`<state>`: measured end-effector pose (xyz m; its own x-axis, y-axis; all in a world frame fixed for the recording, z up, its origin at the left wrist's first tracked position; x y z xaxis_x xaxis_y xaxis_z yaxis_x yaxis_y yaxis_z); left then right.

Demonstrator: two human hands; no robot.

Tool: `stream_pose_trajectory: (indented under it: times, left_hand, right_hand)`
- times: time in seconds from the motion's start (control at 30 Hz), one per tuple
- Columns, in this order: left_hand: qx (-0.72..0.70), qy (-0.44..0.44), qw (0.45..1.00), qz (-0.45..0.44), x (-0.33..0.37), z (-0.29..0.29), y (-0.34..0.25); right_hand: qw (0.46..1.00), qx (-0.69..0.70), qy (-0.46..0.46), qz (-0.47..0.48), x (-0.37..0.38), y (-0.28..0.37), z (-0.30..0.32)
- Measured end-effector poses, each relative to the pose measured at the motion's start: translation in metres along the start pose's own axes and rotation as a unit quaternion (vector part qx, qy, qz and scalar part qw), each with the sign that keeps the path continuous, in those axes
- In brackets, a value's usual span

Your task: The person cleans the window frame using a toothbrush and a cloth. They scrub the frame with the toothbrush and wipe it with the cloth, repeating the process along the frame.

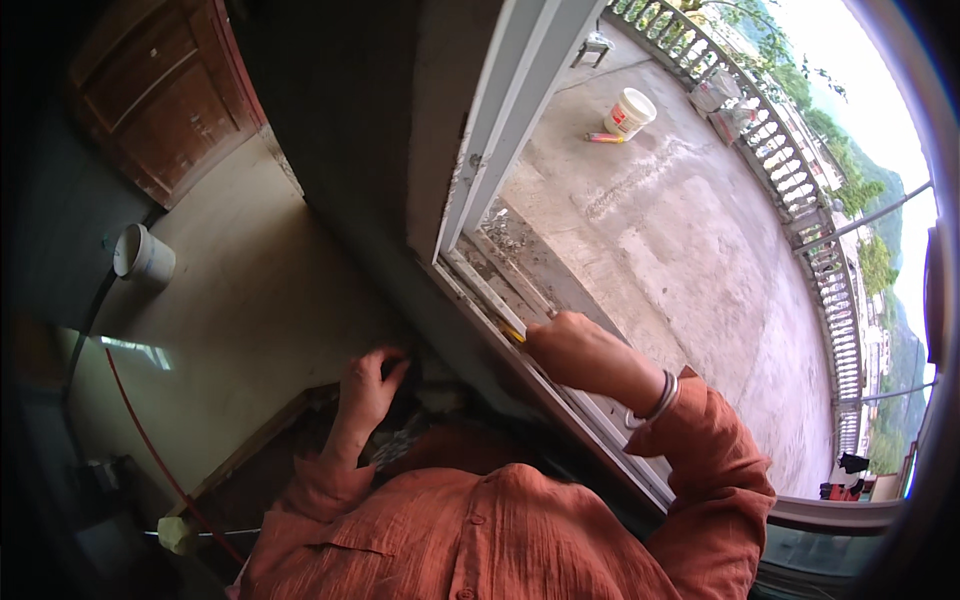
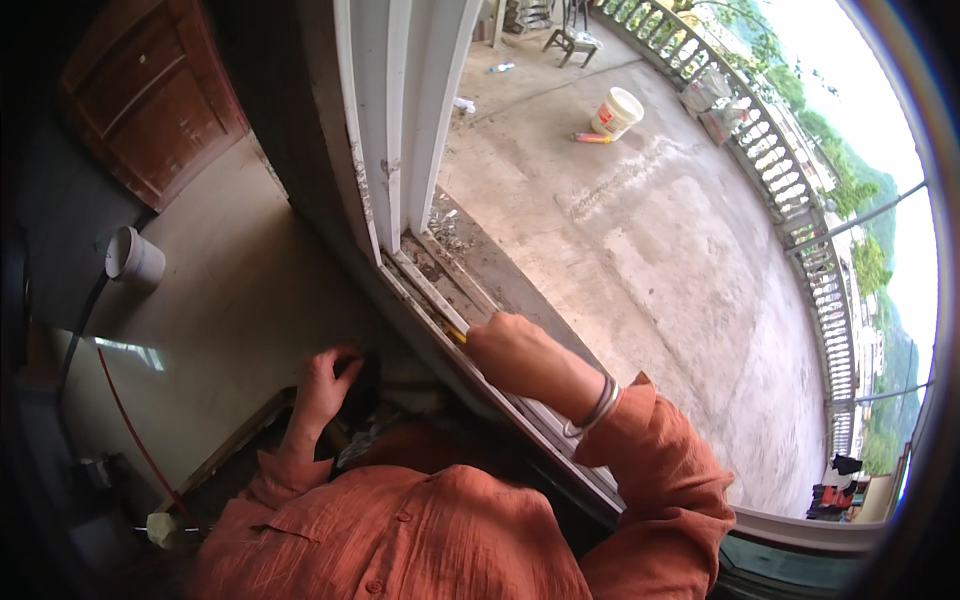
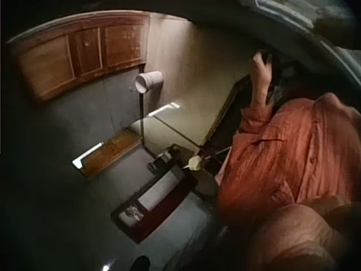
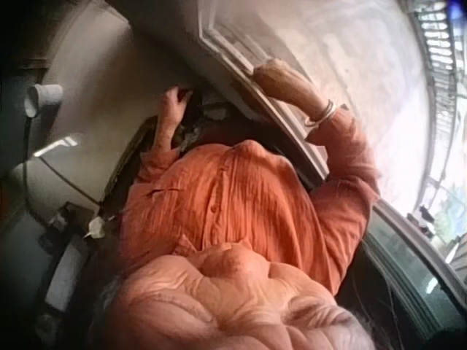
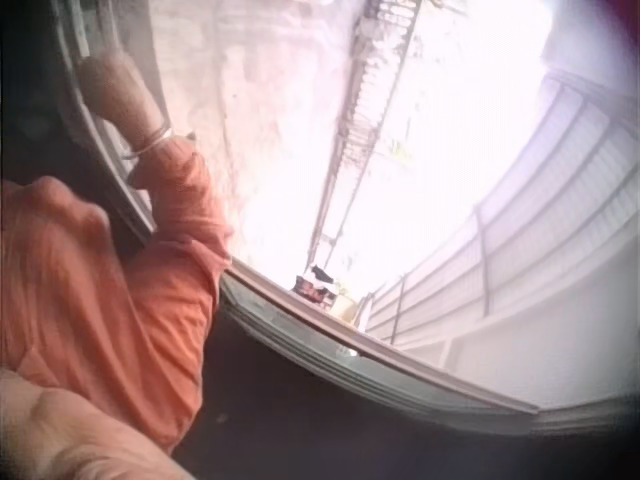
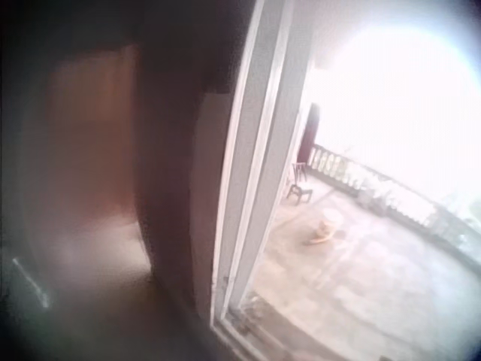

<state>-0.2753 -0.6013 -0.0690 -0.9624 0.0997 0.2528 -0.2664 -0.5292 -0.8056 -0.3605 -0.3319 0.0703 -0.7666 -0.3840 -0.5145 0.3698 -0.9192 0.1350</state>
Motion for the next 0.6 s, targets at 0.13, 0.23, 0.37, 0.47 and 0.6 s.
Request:
stream_pose_trajectory:
  times: [0.13,0.23,0.37,0.47,0.6]
  left_hand:
    - [-0.022,0.006,1.0,-0.014,-0.02,-0.012,0.031]
    - [-0.026,0.005,1.0,-0.002,-0.028,-0.015,0.037]
    - [0.01,0.029,1.0,-0.002,-0.026,-0.013,0.03]
    - [-0.003,0.024,1.0,0.003,-0.026,-0.014,0.027]
    - [-0.032,-0.012,0.999,-0.008,-0.033,-0.01,0.027]
  right_hand:
    - [0.991,0.129,0.009,0.034,0.01,-0.009,0.004]
    - [0.98,0.181,-0.059,0.063,0.014,-0.012,-0.011]
    - [0.977,0.197,-0.079,0.031,0.02,-0.01,-0.017]
    - [0.972,0.222,-0.072,0.021,0.023,-0.003,-0.01]
    - [0.969,0.194,-0.147,0.036,0.022,0.022,-0.007]
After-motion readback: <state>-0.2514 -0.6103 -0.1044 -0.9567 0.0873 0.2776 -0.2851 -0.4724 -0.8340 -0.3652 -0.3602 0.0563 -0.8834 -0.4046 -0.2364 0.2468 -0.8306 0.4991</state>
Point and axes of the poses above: each hand's wrist, its own x-axis towards the middle knuckle, its own z-axis out of the back of the hand, y = z × x, the point moved 1 cm from there along x, towards the middle knuckle, and after that the axes turned 15 degrees about -z, right-handed, at the moved point
